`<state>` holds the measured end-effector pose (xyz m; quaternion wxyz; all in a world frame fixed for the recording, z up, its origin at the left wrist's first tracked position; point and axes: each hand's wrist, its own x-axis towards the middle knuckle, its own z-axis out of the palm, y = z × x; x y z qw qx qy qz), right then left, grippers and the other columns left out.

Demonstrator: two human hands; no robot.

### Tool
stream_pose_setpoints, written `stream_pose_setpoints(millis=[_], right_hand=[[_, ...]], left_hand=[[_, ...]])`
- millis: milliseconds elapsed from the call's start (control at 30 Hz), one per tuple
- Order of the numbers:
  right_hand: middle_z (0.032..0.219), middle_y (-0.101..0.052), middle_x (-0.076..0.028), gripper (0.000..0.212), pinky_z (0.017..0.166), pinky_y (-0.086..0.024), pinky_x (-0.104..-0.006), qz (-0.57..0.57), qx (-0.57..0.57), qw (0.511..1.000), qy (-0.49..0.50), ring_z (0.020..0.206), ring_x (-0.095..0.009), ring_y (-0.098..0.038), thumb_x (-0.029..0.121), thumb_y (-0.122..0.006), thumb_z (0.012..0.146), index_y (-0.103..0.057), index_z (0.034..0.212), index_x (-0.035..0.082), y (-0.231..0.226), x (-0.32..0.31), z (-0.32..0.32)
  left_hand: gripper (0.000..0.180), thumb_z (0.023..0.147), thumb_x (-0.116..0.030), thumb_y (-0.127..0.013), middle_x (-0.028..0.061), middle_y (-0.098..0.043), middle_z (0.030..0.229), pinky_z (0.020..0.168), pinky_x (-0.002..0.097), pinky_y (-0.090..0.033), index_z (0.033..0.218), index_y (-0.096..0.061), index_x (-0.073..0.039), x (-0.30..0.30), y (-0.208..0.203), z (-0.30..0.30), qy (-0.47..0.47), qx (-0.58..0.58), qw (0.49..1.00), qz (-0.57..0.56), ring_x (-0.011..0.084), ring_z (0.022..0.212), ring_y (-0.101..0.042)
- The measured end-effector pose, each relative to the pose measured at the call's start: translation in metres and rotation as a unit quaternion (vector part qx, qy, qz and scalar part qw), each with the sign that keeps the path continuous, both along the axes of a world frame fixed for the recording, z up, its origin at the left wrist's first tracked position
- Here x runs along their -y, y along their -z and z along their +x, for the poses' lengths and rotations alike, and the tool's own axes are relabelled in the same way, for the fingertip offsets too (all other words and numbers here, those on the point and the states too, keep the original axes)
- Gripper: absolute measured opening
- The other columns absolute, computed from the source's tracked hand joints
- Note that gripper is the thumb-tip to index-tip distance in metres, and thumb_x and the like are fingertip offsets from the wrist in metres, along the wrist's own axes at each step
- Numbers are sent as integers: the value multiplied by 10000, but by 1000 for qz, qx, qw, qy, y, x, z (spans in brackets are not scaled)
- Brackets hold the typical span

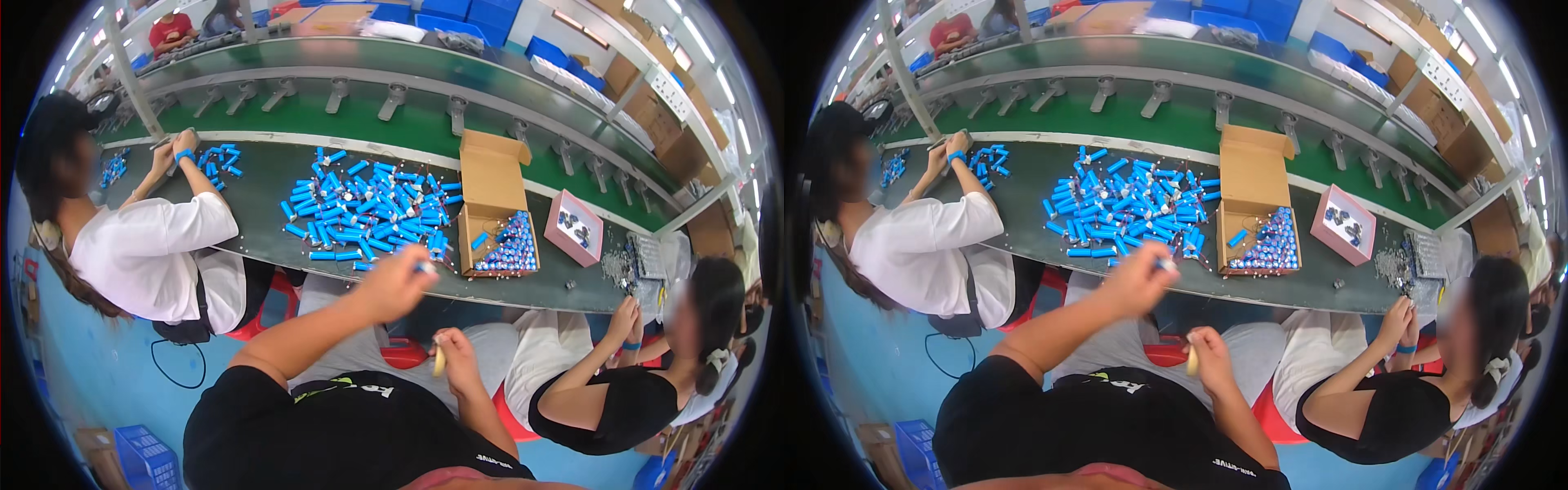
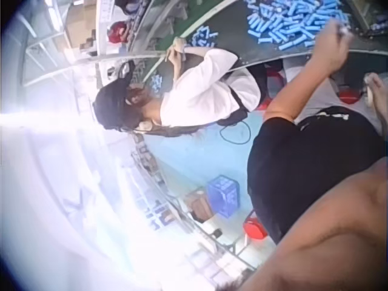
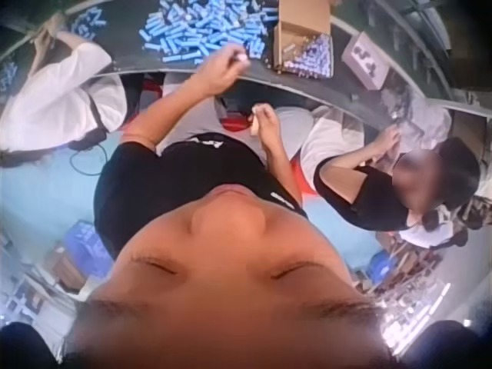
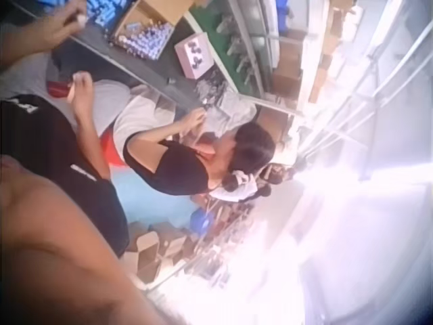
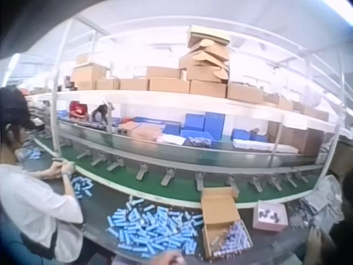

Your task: Applying adhesive tape or labels to the terminals of cylindrical battery cells on a factory assembly line.

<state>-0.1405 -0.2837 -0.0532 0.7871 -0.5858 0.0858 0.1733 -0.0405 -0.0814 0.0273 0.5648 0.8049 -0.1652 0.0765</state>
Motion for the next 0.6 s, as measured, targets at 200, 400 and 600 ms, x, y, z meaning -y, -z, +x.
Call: stream_pose_setpoints(millis=[200, 400, 600], right_hand=[[944, -569, -39, 126, 687, -451, -240, -29, -21, 998, 56, 740, -109, -567, 141, -535, 977, -563, 902, 44, -4, 22, -7], [989, -560, -72, 103, 710, -460, -256, 16, 48, 997, 54, 760, -129, -569, 121, -500, 997, -540, 939, 45, -15, 5, 4], [989, -562, -70, 153, 723, -454, -255, 21, 92, 994, 56, 767, -127, -562, 186, -541, 996, -536, 932, 48, -29, 13, 9]], left_hand=[[215, 890, -150, -667, 148, -590, 1075, 634, 366, -511, 1055, -567, -55, -80, 5, 32, -227, 94, 956, 160, 272, 846, -651], [202, 838, -179, -694, 109, -550, 1242, 903, 482, -438, 1038, -706, -155, -93, 34, 58, -349, 139, 856, 356, 372, 1139, -522], [231, 840, -219, -687, 90, -574, 1229, 951, 496, -380, 1057, -687, -140, -103, 34, 58, -385, 185, 828, 363, 356, 1170, -501]])
